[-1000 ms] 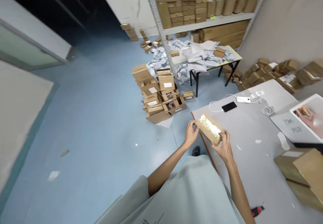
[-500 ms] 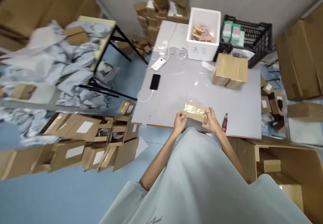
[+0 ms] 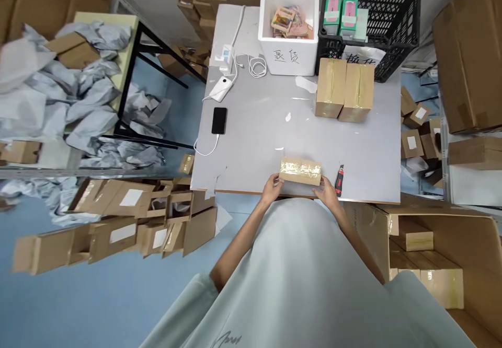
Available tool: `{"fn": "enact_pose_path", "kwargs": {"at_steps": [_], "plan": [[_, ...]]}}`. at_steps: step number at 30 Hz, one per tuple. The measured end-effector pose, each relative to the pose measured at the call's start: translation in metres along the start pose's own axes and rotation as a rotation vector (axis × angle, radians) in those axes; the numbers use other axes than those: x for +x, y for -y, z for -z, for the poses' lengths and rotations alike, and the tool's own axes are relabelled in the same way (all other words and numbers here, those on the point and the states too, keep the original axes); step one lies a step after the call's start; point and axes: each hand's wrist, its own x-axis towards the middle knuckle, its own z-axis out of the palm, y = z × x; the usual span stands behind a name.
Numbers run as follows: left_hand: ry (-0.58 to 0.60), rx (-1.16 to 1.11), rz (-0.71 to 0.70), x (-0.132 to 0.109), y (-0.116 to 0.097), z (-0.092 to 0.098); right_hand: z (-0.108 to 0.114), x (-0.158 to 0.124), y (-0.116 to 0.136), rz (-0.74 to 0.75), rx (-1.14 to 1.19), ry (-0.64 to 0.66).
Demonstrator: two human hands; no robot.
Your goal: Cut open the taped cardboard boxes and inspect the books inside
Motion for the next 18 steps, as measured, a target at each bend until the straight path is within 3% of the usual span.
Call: {"fn": "enact_pose_path", "kwargs": {"at_steps": [7,13,18], "plan": [[-0.121,-0.053,-0.061,0.012,-0.005,0.024,0.000,0.028,0.034,0.054,0.014,-0.058],[-0.033,-0.044,0.014,0.048,-0.004,0.043,-0.024,0.054,0.056,-0.100,0.013,-0.074],[0.039,0.002,0.091,0.052,0.025,0.053,-0.034,0.037,0.048,-0.172,-0.078,-0.208]]}}
